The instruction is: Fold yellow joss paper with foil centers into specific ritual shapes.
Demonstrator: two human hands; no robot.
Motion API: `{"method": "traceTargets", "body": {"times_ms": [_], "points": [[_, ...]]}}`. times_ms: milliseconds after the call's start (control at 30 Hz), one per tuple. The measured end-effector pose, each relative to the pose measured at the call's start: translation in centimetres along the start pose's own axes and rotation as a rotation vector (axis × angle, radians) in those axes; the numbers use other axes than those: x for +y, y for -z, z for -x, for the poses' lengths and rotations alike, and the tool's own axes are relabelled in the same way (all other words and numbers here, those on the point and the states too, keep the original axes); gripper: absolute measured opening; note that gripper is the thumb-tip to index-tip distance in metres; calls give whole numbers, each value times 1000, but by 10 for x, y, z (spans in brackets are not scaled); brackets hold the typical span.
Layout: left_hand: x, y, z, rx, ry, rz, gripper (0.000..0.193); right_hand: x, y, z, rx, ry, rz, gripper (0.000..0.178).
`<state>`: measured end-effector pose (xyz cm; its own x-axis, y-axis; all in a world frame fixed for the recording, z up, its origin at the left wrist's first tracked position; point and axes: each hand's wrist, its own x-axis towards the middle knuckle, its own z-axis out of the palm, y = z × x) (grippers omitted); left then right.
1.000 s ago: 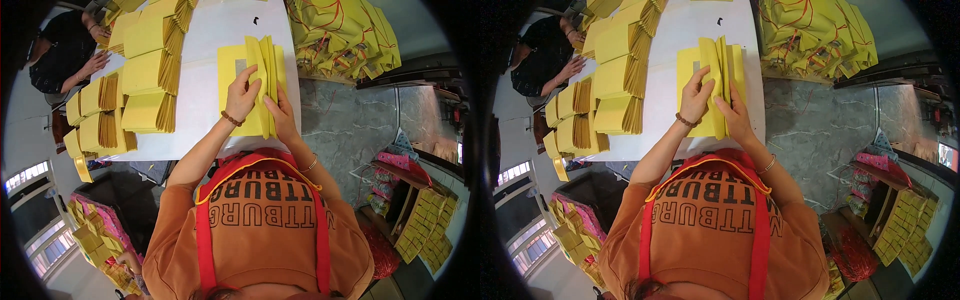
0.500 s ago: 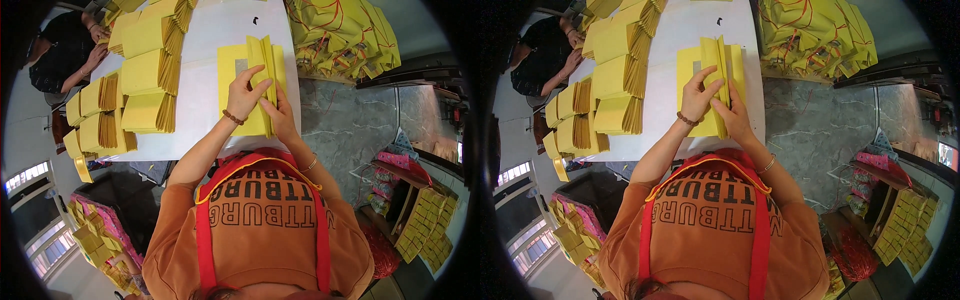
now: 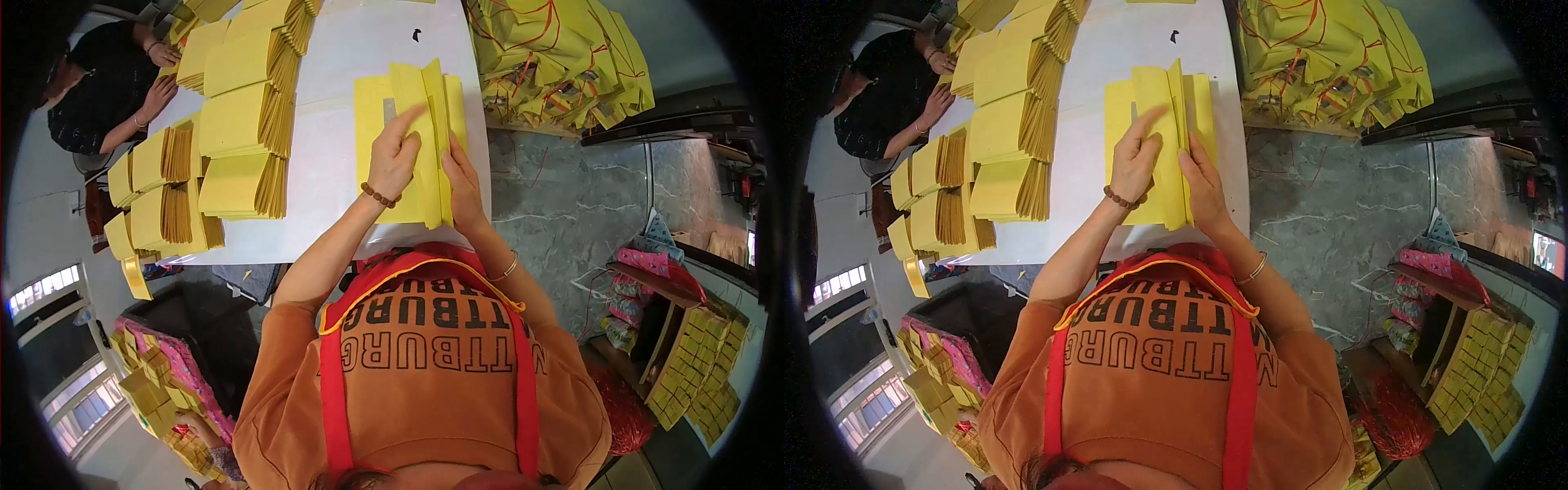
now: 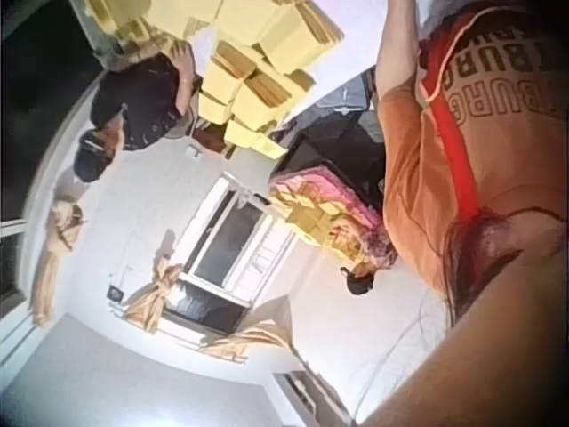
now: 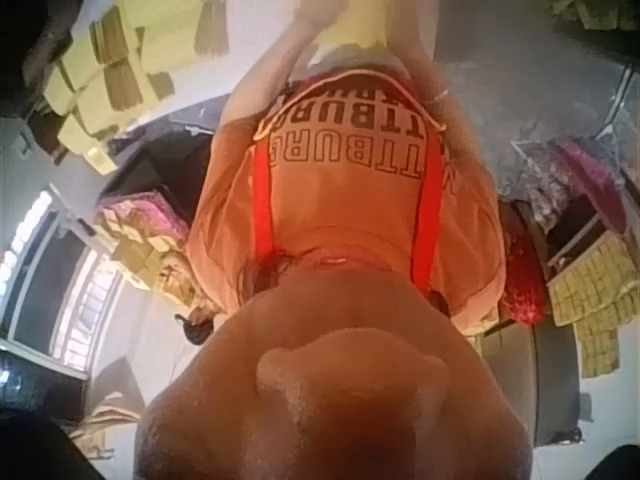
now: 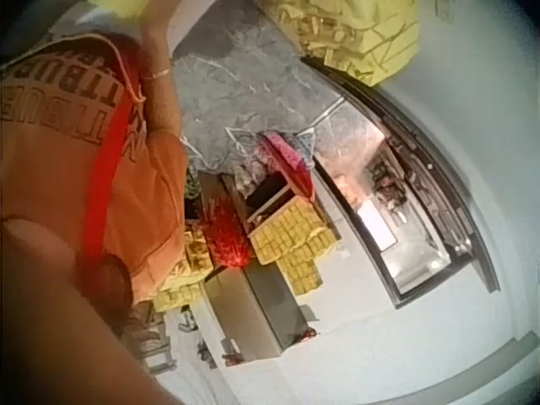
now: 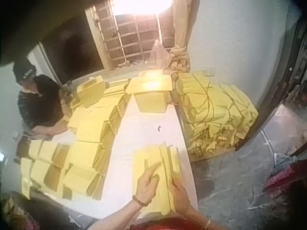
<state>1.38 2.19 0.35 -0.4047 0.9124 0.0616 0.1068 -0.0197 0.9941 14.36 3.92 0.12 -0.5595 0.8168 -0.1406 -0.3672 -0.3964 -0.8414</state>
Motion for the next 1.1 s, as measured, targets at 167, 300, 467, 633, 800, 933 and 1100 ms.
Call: {"method": "traceTargets", "body": {"times_ms": [167, 300, 467, 633, 800, 933, 1100], "points": [[2, -3, -5, -17, 41, -33, 30, 8, 4, -3, -16, 82, 225, 50], [6, -6, -5, 3, 52, -63, 35, 8, 5, -2, 4, 49, 217, 51], [-6, -6, -5, 4, 8, 17, 34, 10, 6, -2, 15, 59, 231, 51], [-11, -3, -5, -1, -33, 6, 33, 7, 4, -1, 25, 57, 177, 52], [-15, -1, -2, -2, 30, 42, 27, 5, 2, -1, 18, 43, 175, 51], [-2, -7, -2, 25, 21, 59, 25, 8, 4, -1, 21, 18, 55, 50], [-7, -2, -4, 22, -155, -56, 27, 5, 2, -1, -12, 50, 132, 52]]}}
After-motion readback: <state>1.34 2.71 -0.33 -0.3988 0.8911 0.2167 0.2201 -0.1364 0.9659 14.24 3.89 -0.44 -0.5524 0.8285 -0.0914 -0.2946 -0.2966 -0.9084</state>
